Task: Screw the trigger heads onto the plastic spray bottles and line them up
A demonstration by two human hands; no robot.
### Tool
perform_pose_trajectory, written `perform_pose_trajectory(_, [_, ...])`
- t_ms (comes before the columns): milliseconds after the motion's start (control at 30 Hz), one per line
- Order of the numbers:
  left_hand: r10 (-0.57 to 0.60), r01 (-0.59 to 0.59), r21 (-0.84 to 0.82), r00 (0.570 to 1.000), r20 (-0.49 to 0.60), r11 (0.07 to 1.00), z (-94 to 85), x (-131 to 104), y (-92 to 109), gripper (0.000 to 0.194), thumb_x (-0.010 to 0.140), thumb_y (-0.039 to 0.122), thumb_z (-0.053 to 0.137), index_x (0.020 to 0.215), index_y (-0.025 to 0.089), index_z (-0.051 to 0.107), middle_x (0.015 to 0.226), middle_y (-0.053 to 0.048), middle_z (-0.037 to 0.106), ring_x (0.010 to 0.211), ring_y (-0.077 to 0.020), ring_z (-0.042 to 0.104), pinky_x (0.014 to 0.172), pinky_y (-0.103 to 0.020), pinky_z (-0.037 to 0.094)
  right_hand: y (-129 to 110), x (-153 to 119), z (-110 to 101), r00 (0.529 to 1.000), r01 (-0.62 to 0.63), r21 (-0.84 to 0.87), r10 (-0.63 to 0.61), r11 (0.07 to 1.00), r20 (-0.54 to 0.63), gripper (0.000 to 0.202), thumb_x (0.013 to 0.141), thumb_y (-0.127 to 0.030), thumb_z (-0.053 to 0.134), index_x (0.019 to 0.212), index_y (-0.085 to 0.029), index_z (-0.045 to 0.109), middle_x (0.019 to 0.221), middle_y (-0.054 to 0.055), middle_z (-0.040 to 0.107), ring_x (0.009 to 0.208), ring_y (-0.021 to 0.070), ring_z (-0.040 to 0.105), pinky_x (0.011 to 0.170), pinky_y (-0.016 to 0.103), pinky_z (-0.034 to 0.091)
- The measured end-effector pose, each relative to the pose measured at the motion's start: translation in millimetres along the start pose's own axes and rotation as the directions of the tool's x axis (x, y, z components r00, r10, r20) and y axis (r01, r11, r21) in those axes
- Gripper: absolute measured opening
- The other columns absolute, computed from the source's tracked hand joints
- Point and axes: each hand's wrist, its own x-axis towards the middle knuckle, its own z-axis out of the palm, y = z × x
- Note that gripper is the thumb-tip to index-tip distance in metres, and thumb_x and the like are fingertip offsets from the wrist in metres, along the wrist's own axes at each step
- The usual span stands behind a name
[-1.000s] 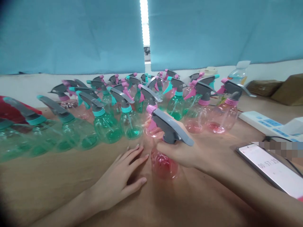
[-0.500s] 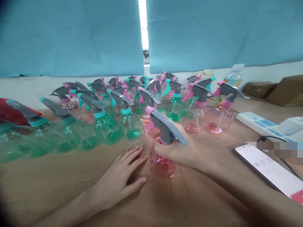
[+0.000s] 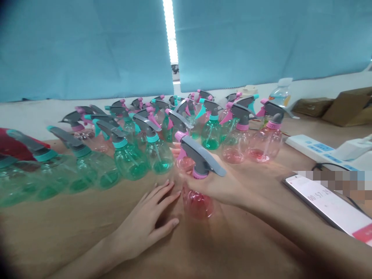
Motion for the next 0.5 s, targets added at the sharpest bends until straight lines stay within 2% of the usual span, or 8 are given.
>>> perform_pose_trajectory(167, [-0.005, 0.005, -0.008, 1.0, -0.002, 1.0, -0.3, 0.4, 0.2, 0.054, 0.091, 0.048, 0.05, 0.138, 0.021, 0.043, 0.15, -0.01, 0.032, 0.138, -0.0274, 0.027, 0.11, -0.05, 0.025, -6.3, -3.4, -0.7, 0.994, -0.09, -0.073, 0.085, 0.993, -0.066, 0.007, 0.076, -0.029, 0.058, 0.075, -0.022, 0.06, 0.075, 0.001, 0.063, 0.063, 0.0156, 0.055, 0.054, 0.029, 0.048])
perform_pose_trajectory(267, [-0.001, 0.001, -0.013, 1.0, -0.002, 1.0, -0.7, 0.3, 0.3, 0.055, 0.091, 0.048, 0.05, 0.138, 0.021, 0.042, 0.15, -0.01, 0.032, 0.138, -0.0278, 0.026, 0.11, -0.05, 0.025, -6.8, -2.3, -1.9, 0.99, -0.119, -0.097, 0.11, 0.988, -0.094, 0.009, 0.075, -0.032, 0.06, 0.075, -0.023, 0.06, 0.075, 0.002, 0.063, 0.062, 0.0154, 0.053, 0.054, 0.029, 0.048])
perform_pose_trajectory(433, [-0.006, 0.006, -0.018, 1.0, -0.012, 1.0, -0.5, -0.3, 0.0, 0.054, 0.091, 0.048, 0.051, 0.138, 0.022, 0.042, 0.15, -0.009, 0.032, 0.138, -0.0283, 0.027, 0.11, -0.05, 0.026, -3.5, 1.8, -2.4, 0.994, -0.035, 0.06, 0.029, 0.998, 0.102, 0.002, 0.078, -0.022, 0.053, 0.077, -0.023, 0.054, 0.075, 0.0, 0.058, 0.073, 0.0158, 0.056, 0.066, 0.03, 0.051])
perform_pose_trajectory(500, [-0.003, 0.003, -0.018, 1.0, -0.017, 1.0, -0.3, -0.4, -0.1, 0.054, 0.091, 0.048, 0.051, 0.138, 0.022, 0.043, 0.15, -0.009, 0.033, 0.137, -0.0287, 0.027, 0.11, -0.05, 0.026, -3.2, 1.2, -1.4, 0.995, -0.056, 0.095, 0.047, 0.994, 0.091, 0.003, 0.078, -0.02, 0.051, 0.078, -0.023, 0.052, 0.073, -0.001, 0.057, 0.071, 0.0155, 0.055, 0.067, 0.03, 0.051])
